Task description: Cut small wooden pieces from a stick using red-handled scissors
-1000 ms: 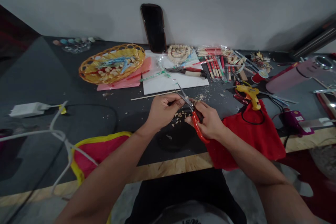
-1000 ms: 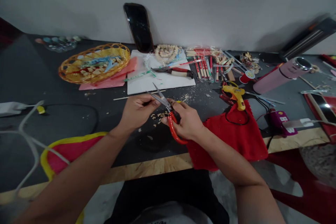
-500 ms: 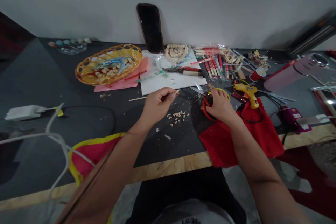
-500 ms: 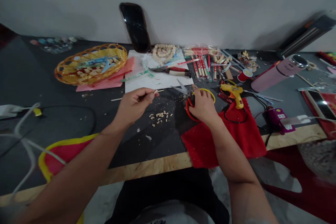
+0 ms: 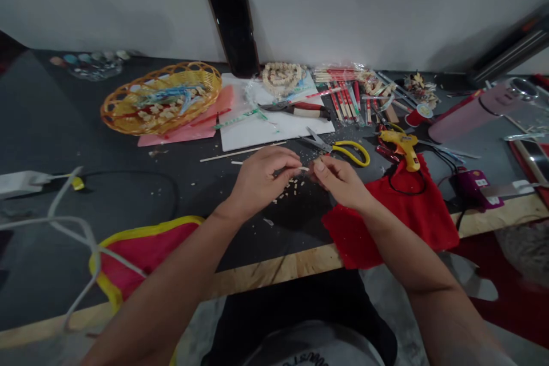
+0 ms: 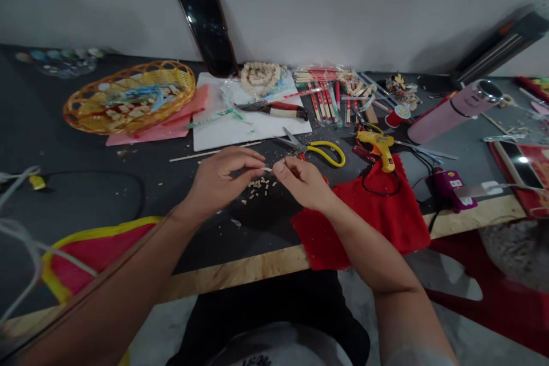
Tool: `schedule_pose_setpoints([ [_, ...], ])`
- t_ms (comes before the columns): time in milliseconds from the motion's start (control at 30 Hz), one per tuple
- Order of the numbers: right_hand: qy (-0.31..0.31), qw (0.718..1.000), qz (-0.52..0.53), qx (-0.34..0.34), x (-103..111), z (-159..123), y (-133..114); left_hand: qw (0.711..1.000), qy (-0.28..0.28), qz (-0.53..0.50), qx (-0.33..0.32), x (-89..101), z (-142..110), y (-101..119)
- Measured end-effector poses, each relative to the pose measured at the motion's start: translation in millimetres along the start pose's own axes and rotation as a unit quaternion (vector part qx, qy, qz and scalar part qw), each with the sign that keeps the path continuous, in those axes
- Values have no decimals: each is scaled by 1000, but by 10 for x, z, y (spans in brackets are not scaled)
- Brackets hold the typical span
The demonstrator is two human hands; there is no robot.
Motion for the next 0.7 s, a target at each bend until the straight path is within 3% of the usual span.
schedule_pose_setpoints([
  [233, -50, 988, 144, 0, -118, 39, 61, 997, -9, 53, -54, -31, -13, 86],
  [500, -57, 974, 216, 48, -142, 42, 64, 996, -21, -81, -24, -8, -3, 37],
  [567, -43, 986, 145, 74, -107, 38, 35, 994, -26, -102, -18, 10, 4, 35],
  [633, -15, 994, -9, 107, -61, 30, -14, 995, -14, -99, 0, 49, 5, 13],
  [700, 8, 973, -195, 126, -57, 26, -42, 996, 8, -86, 35, 91, 0, -40],
])
Point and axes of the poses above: each hand's wrist, its own z-axis towards the middle knuckle, its own x-axis out of the back of the hand, y = z × x, the point moved 6 cm from there along z, towards the middle knuckle, and after that the axes turned 11 degrees about -y, right-handed, at the moved point
